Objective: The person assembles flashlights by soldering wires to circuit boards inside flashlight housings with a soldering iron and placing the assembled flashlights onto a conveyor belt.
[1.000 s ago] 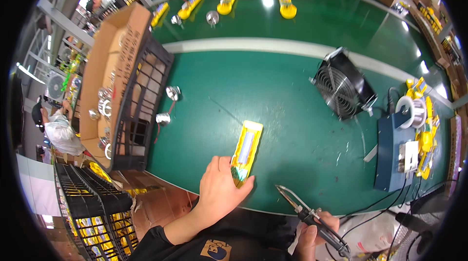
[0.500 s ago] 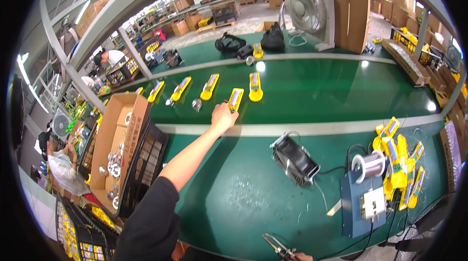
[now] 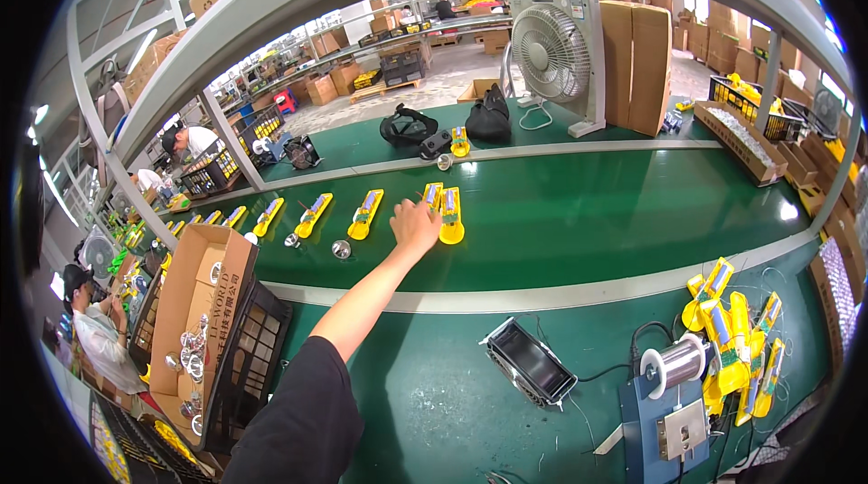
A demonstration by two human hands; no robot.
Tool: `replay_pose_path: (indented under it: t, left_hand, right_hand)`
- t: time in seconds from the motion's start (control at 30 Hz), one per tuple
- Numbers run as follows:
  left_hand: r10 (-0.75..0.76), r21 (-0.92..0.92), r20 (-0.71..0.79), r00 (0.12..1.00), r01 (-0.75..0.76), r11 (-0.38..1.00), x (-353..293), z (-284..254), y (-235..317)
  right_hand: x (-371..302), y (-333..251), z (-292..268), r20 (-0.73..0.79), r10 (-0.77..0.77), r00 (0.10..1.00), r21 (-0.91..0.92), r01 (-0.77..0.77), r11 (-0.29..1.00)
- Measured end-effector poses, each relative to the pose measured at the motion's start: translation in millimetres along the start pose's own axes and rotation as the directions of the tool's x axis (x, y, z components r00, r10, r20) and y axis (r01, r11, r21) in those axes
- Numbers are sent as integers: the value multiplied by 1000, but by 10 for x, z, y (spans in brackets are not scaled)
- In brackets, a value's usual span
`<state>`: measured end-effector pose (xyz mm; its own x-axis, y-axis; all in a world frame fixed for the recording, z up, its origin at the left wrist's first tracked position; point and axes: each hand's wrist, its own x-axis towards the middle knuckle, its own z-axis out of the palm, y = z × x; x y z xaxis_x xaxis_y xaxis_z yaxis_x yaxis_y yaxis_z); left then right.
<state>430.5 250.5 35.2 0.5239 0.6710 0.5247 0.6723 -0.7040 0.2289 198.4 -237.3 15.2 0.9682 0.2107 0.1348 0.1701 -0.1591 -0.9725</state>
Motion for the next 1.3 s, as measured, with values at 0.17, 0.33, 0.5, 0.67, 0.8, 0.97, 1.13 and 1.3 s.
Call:
replay_pose_path:
  t: [0.17, 0.33, 0.5, 0.67, 0.8, 0.97, 1.13, 1.3]
  left_hand:
    - [195, 61, 204, 959, -211, 976, -157, -58, 69]
    - [95, 95, 213, 972, -118, 988, -252, -9, 52]
    - [244, -1, 130, 961, -246, 969, -889, -599, -117]
    - [345, -191, 130, 930, -318, 929, -2222, -1704, -310]
    - [364, -273, 85, 928, -330, 904, -3302, -2284, -549]
    - [245, -276, 174, 954, -192, 942, -3956, -2639, -838]
    - [-139, -381, 310, 941, 256, 888, -3573, -2745, -1243]
    - [-370, 109, 196, 908, 355, 928, -2954, -2274, -1771]
  right_hand:
    - [3, 8, -71, 28, -142, 989, -51, 143, 988]
    - [-57, -18, -144, 42, -285, 957, -114, 288, 951]
    - [-272, -101, -324, 144, -354, 924, -172, 376, 911]
    - [-418, -206, -124, -128, 31, 991, 133, -14, 991]
    - [-396, -106, -14, -230, -213, 950, -26, 212, 977]
    - [-526, -141, 129, -129, -193, 973, 42, 200, 979]
    - [-621, -191, 185, -91, -173, 981, 73, 180, 981]
    - [-628, -204, 202, -87, -164, 983, 96, 172, 980]
